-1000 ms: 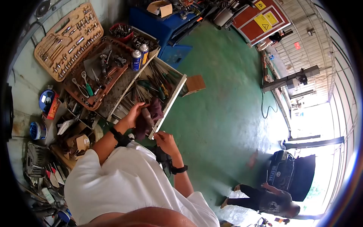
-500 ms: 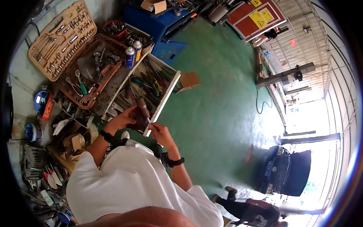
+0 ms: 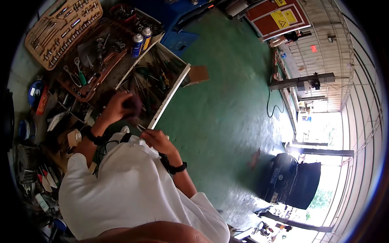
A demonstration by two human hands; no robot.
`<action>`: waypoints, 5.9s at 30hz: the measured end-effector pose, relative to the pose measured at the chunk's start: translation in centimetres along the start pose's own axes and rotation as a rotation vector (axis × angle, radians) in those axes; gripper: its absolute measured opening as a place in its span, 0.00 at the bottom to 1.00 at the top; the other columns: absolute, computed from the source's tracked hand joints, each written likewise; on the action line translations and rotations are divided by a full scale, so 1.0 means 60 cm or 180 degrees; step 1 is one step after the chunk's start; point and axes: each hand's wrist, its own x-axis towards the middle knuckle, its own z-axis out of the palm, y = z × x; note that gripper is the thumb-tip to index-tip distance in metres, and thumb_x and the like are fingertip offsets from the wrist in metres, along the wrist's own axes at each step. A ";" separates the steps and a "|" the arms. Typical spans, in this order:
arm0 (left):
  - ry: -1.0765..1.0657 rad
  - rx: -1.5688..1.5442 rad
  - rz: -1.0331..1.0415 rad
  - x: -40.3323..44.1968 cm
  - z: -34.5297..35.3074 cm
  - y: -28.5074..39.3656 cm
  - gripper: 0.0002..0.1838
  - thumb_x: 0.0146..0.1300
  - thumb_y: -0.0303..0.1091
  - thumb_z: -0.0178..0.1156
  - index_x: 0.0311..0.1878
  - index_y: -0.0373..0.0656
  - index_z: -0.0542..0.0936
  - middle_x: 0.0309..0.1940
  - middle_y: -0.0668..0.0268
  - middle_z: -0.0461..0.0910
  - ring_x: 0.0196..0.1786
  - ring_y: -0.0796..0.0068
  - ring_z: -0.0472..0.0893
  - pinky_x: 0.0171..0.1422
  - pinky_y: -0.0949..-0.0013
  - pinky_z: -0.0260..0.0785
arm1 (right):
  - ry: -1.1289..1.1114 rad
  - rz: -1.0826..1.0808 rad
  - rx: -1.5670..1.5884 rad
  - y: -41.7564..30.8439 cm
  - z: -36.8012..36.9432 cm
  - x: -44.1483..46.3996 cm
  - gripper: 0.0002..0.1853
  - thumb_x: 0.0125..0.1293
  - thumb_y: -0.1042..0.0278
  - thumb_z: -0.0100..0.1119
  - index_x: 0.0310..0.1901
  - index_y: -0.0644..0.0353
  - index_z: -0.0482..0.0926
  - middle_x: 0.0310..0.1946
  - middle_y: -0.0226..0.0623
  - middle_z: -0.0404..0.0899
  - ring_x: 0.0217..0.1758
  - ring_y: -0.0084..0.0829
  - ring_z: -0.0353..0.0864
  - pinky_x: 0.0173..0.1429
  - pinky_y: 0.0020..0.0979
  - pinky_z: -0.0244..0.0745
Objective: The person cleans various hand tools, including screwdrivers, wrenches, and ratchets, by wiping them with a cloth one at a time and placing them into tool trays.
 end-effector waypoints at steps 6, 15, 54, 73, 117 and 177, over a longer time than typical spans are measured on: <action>-0.1216 -0.0035 0.0147 0.035 -0.049 0.055 0.27 0.46 0.40 0.76 0.50 0.38 0.81 0.37 0.56 0.82 0.42 0.52 0.81 0.51 0.54 0.72 | -0.0177 -0.0218 -0.0492 0.003 0.000 0.009 0.12 0.76 0.66 0.50 0.41 0.64 0.80 0.21 0.29 0.72 0.24 0.20 0.67 0.30 0.27 0.66; -0.1905 -0.0137 -0.0088 0.020 -0.041 0.030 0.18 0.53 0.47 0.67 0.32 0.38 0.85 0.20 0.52 0.80 0.28 0.47 0.81 0.36 0.52 0.73 | -0.0731 0.0061 -0.0105 0.019 0.008 -0.004 0.13 0.78 0.65 0.45 0.39 0.63 0.77 0.20 0.28 0.68 0.24 0.19 0.66 0.30 0.26 0.64; -0.1072 -0.1562 -0.0871 0.022 0.035 0.065 0.07 0.66 0.32 0.62 0.43 0.40 0.77 0.39 0.57 0.78 0.41 0.59 0.80 0.47 0.63 0.73 | 0.0259 0.0102 -0.0166 0.082 -0.031 -0.038 0.11 0.75 0.66 0.54 0.39 0.65 0.81 0.18 0.25 0.70 0.22 0.17 0.66 0.27 0.25 0.62; -0.0508 0.1089 0.0520 -0.016 0.113 0.022 0.22 0.64 0.46 0.64 0.51 0.37 0.80 0.46 0.49 0.79 0.52 0.46 0.76 0.66 0.52 0.62 | 0.1538 -0.0357 -0.2575 0.128 0.024 0.082 0.06 0.62 0.69 0.61 0.40 0.59 0.81 0.24 0.48 0.82 0.30 0.51 0.84 0.32 0.47 0.76; -0.0267 -0.0428 -0.2448 0.062 0.257 0.155 0.20 0.66 0.51 0.64 0.41 0.39 0.80 0.40 0.53 0.80 0.44 0.56 0.80 0.51 0.60 0.71 | -0.1961 -0.1169 -0.0927 0.262 -0.261 0.236 0.16 0.59 0.75 0.63 0.50 0.62 0.79 0.33 0.34 0.84 0.32 0.26 0.80 0.37 0.31 0.76; -0.0406 -0.0589 -0.3409 0.535 0.361 0.244 0.40 0.70 0.70 0.35 0.57 0.45 0.83 0.58 0.47 0.79 0.62 0.43 0.75 0.68 0.51 0.64 | -0.3773 -0.7285 -0.2650 0.184 -0.168 0.371 0.05 0.59 0.62 0.57 0.36 0.46 0.79 0.32 0.29 0.74 0.45 0.29 0.75 0.54 0.34 0.62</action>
